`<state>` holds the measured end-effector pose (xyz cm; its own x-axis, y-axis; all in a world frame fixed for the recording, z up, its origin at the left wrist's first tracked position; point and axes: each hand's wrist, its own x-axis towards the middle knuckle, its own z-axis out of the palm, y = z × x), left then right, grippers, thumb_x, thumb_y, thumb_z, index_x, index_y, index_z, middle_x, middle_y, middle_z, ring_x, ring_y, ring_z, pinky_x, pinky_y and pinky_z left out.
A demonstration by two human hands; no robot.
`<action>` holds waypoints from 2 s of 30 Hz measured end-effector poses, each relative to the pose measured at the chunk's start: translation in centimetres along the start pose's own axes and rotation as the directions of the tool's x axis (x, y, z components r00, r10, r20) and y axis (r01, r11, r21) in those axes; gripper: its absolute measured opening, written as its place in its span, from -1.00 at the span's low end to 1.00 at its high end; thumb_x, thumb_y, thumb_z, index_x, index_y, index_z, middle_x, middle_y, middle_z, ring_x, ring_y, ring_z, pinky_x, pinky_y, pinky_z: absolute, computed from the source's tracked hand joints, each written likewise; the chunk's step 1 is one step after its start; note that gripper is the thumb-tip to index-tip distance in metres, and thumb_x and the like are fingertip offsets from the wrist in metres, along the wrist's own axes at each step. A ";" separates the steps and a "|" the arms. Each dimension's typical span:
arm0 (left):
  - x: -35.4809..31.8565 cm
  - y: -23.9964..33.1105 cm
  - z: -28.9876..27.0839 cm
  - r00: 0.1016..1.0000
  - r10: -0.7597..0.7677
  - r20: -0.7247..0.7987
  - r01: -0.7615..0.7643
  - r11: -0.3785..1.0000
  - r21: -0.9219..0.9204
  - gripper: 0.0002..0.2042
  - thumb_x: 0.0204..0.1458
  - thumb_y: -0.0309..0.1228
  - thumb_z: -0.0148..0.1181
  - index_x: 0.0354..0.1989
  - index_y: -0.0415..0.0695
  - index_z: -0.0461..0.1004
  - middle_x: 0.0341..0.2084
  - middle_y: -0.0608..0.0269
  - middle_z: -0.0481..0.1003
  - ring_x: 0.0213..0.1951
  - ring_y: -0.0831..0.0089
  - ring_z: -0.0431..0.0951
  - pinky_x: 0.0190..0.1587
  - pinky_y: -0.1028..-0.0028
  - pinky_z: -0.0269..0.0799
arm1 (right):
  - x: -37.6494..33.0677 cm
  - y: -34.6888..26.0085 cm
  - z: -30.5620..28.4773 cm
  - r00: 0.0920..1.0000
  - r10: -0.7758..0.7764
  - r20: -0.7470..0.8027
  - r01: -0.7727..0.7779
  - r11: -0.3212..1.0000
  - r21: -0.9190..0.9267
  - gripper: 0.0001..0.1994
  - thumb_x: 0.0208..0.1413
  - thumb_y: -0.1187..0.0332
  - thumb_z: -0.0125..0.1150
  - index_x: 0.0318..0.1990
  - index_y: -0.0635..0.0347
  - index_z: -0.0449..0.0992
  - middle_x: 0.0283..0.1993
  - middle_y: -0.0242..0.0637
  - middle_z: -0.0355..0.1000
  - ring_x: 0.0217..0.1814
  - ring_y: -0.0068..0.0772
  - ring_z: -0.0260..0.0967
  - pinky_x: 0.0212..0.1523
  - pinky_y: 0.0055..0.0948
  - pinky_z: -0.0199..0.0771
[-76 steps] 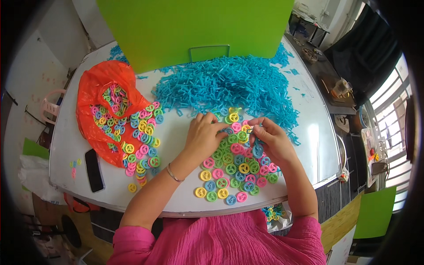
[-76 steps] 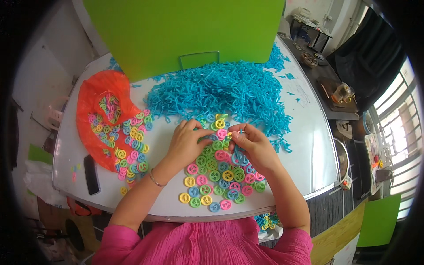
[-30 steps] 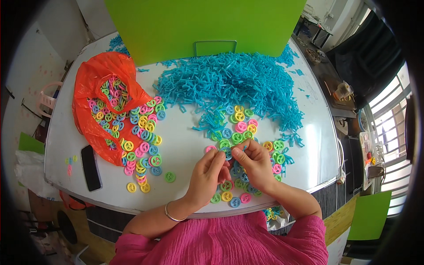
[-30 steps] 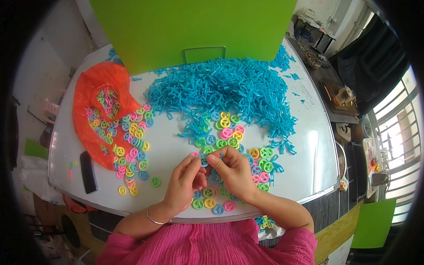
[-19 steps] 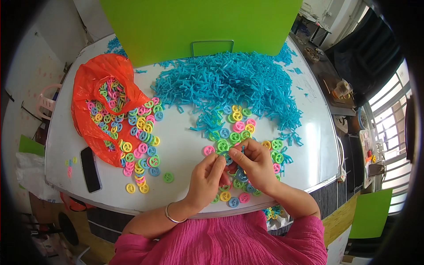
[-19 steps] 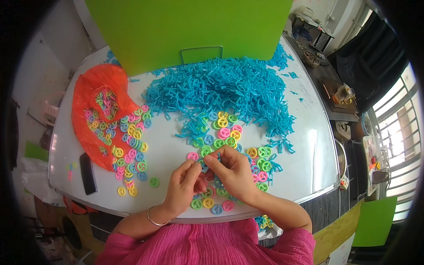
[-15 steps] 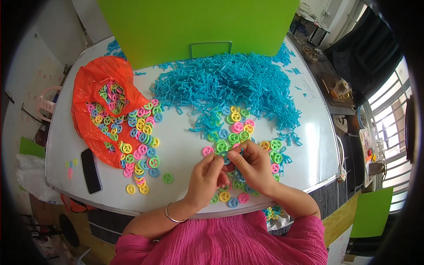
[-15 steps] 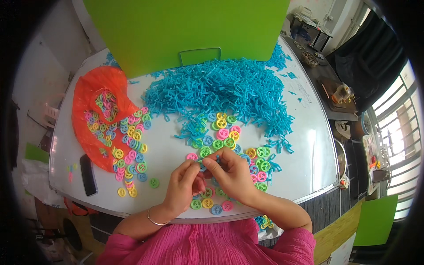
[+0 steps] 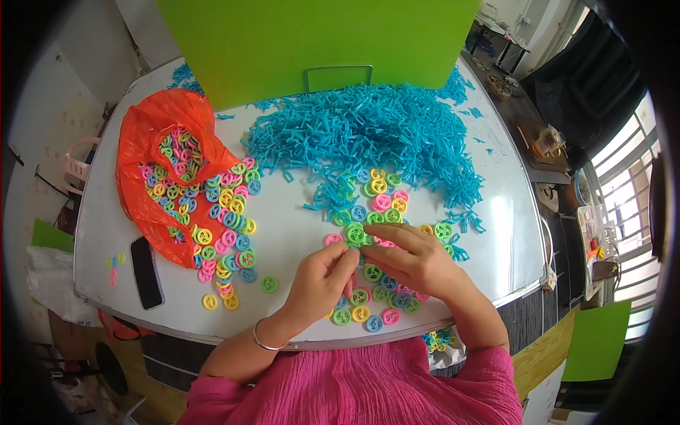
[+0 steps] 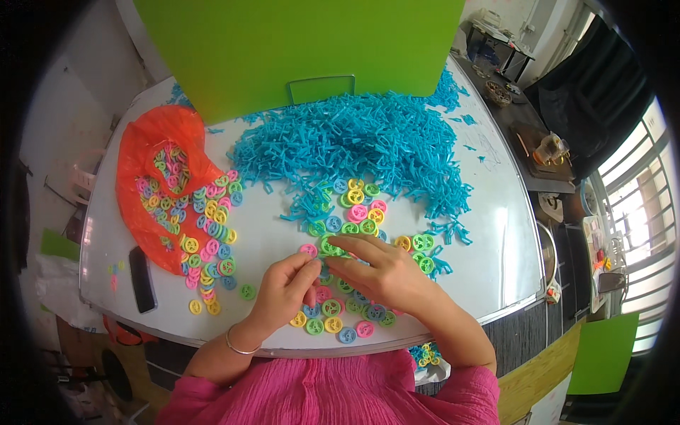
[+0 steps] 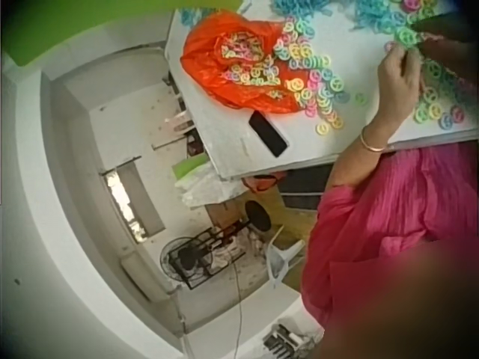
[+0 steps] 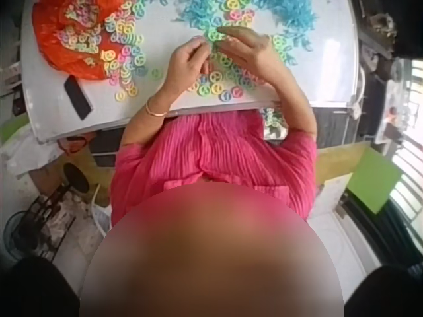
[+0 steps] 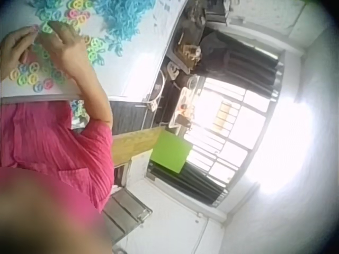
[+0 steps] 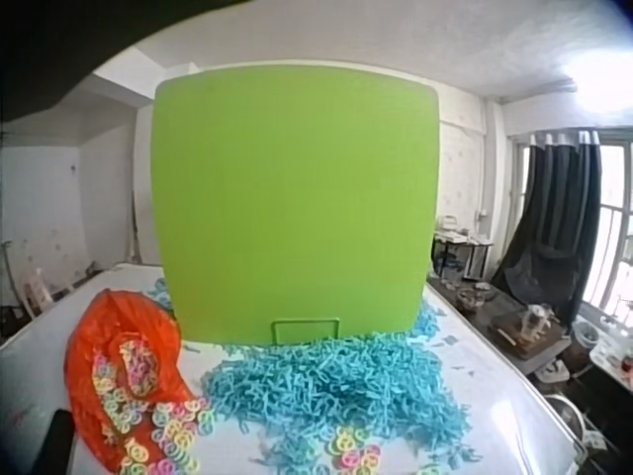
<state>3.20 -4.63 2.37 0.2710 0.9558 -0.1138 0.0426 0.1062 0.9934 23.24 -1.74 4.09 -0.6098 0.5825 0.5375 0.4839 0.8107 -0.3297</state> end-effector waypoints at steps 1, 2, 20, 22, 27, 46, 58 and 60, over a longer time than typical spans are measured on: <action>0.0 -0.1 0.1 1.000 -0.013 0.010 0.013 1.000 0.025 -0.74 0.24 -0.37 -0.01 -0.48 -0.23 0.35 -0.70 0.35 0.39 -0.65 0.65 0.42 -0.60 0.59 0.27 | -0.2 0.1 0.2 1.000 0.003 -0.002 -0.003 1.000 0.001 -0.71 -0.11 0.50 0.38 -0.16 0.21 0.56 -0.08 -0.17 0.50 -0.16 -0.18 0.53 -0.26 -0.37 0.57; 0.0 -0.1 0.1 0.999 -0.026 0.020 0.025 0.998 0.049 -0.74 0.24 -0.37 0.00 -0.48 -0.24 0.36 -0.70 0.34 0.40 -0.65 0.65 0.41 -0.59 0.58 0.27 | -0.4 0.1 0.6 0.999 -0.027 -0.021 0.027 1.000 0.002 -0.71 -0.11 0.51 0.37 -0.16 0.22 0.55 -0.09 -0.17 0.51 -0.16 -0.18 0.54 -0.26 -0.36 0.57; -0.1 0.1 0.5 0.991 0.137 -0.006 -0.132 0.962 0.238 -0.79 0.27 -0.38 -0.07 -0.39 -0.23 0.30 -0.70 0.20 0.41 -0.65 0.39 0.47 -0.58 0.40 0.28 | -1.1 -0.7 1.1 0.990 0.094 -0.109 -0.078 0.987 0.143 -0.76 -0.09 0.52 0.31 -0.20 0.27 0.52 -0.28 -0.22 0.49 -0.30 -0.23 0.49 -0.26 -0.36 0.53; -0.1 -0.2 0.2 0.985 0.171 0.011 -0.166 0.936 0.311 -0.82 0.26 -0.41 -0.07 -0.35 -0.26 0.31 -0.69 0.23 0.38 -0.64 0.49 0.40 -0.57 0.45 0.26 | -1.0 -1.0 1.3 0.987 0.118 -0.111 -0.100 0.983 0.155 -0.77 -0.09 0.52 0.31 -0.21 0.27 0.52 -0.28 -0.21 0.49 -0.30 -0.22 0.49 -0.26 -0.36 0.53; -0.1 -0.2 0.3 0.964 0.264 0.005 -0.240 0.865 0.440 -0.87 0.24 -0.47 -0.05 -0.31 -0.28 0.33 -0.71 0.20 0.34 -0.65 0.51 0.34 -0.56 0.46 0.25 | -1.4 -1.4 1.4 0.960 0.276 -0.040 -0.262 0.943 0.203 -0.72 -0.06 0.49 0.34 -0.14 0.24 0.52 -0.26 -0.21 0.50 -0.30 -0.20 0.50 -0.21 -0.37 0.54; 0.9 0.5 -1.5 0.605 0.774 0.189 -0.672 0.368 0.642 -0.57 -0.19 -0.64 0.25 -0.08 0.03 0.60 -0.38 0.36 0.48 -0.39 0.41 0.46 -0.38 0.45 0.39 | -0.9 0.1 -1.8 0.840 0.376 0.391 -0.537 0.478 0.695 -0.84 0.08 0.43 0.31 -0.20 0.28 0.60 -0.25 -0.30 0.56 -0.18 -0.52 0.46 -0.11 -0.50 0.42; 1.1 0.6 -1.4 0.650 0.683 0.334 -0.719 0.410 0.561 -0.64 -0.18 -0.50 0.32 -0.10 -0.13 0.59 -0.33 0.25 0.57 -0.35 0.34 0.52 -0.29 0.43 0.44 | -1.3 -0.8 -1.5 0.927 0.322 0.192 -0.375 0.769 0.518 -0.82 -0.07 0.46 0.32 -0.26 0.25 0.60 -0.35 -0.17 0.55 -0.33 -0.25 0.51 -0.30 -0.37 0.50; 1.1 0.8 -1.3 0.677 0.663 0.321 -0.707 0.463 0.535 -0.65 -0.15 -0.49 0.34 -0.10 -0.15 0.58 -0.34 0.23 0.57 -0.36 0.32 0.53 -0.29 0.43 0.45 | -1.1 -0.9 -1.5 0.940 0.315 0.129 -0.336 0.803 0.492 -0.84 -0.09 0.48 0.32 -0.29 0.25 0.59 -0.38 -0.18 0.54 -0.35 -0.24 0.50 -0.33 -0.35 0.49</action>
<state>2.27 -3.14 3.09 0.5205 0.6291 0.5774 0.3423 -0.7732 0.5338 24.43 -3.20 4.96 -0.5017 0.8107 0.3019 0.2849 0.4843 -0.8272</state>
